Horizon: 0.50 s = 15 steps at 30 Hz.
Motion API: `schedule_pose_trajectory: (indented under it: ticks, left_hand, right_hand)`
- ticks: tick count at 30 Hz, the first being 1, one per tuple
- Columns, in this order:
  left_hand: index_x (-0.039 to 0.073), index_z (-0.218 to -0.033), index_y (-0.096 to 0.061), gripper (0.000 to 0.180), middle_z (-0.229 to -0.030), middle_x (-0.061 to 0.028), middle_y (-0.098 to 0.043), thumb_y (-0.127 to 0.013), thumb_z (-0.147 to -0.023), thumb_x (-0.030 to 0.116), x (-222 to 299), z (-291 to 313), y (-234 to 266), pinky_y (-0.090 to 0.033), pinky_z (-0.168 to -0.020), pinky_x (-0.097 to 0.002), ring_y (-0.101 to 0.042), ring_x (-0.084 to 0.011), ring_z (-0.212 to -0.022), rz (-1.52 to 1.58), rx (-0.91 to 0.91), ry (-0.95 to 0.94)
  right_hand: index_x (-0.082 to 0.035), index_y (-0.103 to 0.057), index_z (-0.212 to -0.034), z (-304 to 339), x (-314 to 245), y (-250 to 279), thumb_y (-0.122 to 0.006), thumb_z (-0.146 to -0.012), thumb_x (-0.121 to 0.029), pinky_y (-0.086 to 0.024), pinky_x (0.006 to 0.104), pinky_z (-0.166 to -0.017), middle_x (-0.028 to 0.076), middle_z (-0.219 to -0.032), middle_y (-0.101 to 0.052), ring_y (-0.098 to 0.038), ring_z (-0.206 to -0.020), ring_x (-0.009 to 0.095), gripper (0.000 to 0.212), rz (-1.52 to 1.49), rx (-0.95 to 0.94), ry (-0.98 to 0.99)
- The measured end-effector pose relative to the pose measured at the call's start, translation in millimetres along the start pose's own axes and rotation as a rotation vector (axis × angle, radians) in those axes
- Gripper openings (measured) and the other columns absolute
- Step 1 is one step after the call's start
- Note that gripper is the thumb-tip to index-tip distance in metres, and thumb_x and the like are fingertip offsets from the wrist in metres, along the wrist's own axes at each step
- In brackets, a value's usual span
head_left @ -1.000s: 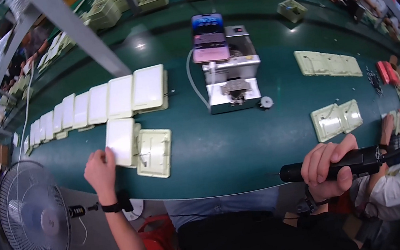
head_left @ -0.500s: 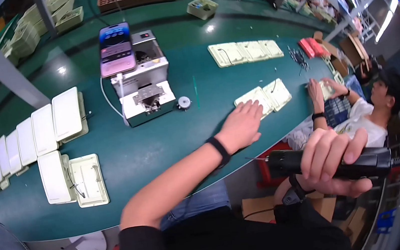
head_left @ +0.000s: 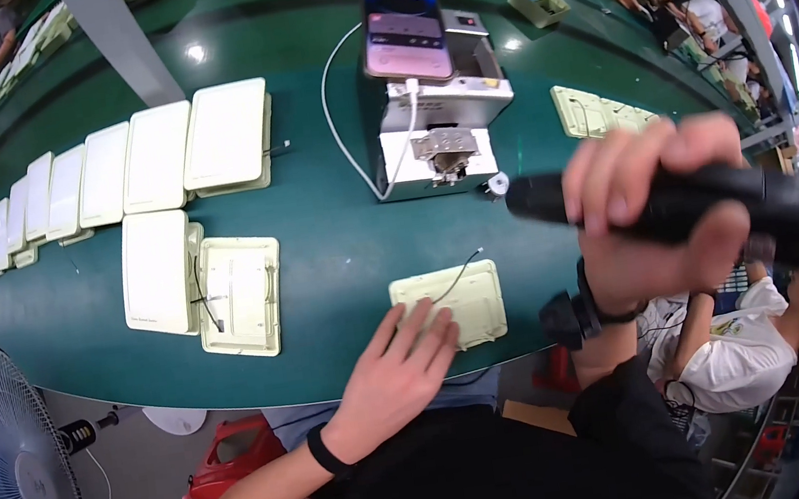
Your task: Use an electric screwdriver to secure screws into electronic device housings on an assembly line.
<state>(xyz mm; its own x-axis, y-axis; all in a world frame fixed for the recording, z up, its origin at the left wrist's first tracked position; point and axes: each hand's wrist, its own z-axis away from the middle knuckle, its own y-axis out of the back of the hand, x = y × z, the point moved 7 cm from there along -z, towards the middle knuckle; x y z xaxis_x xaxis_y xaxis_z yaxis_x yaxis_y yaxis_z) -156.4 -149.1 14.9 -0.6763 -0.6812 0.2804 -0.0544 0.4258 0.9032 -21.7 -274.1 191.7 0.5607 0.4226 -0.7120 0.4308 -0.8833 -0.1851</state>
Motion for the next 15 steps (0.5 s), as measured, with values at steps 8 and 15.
schedule_pose_trajectory:
  ticks: [8, 15]
  left_hand:
    - [0.007, -0.127, -0.071, 0.04, -0.137, -0.0045, -0.067, -0.067, -0.088, 0.009, -28.5, 19.6, 7.8, -0.048, -0.113, -0.0473, -0.061, -0.0278, -0.127, 0.104, 0.122, 0.211]
    - [0.008, -0.127, -0.072, 0.037, -0.139, -0.0043, -0.066, -0.067, -0.09, 0.01, -32.6, 21.0, 7.3, -0.048, -0.114, -0.0474, -0.063, -0.0259, -0.126, 0.13, 0.136, 0.199]
  right_hand:
    - [-0.007, -0.051, -0.108, -20.6, 57.1, 1.3, -0.059, -0.104, -0.046, -0.042, 0.0346, -0.05, 0.006, -0.07, -0.052, -0.047, -0.052, 0.016, 0.041, 0.308, 0.224, -0.022]
    - [-0.007, -0.049, -0.109, 24.5, 52.3, -29.9, -0.063, -0.102, -0.051, -0.043, 0.0337, -0.047, 0.006, -0.069, -0.053, -0.047, -0.049, 0.016, 0.046, 0.16, 0.121, -0.143]
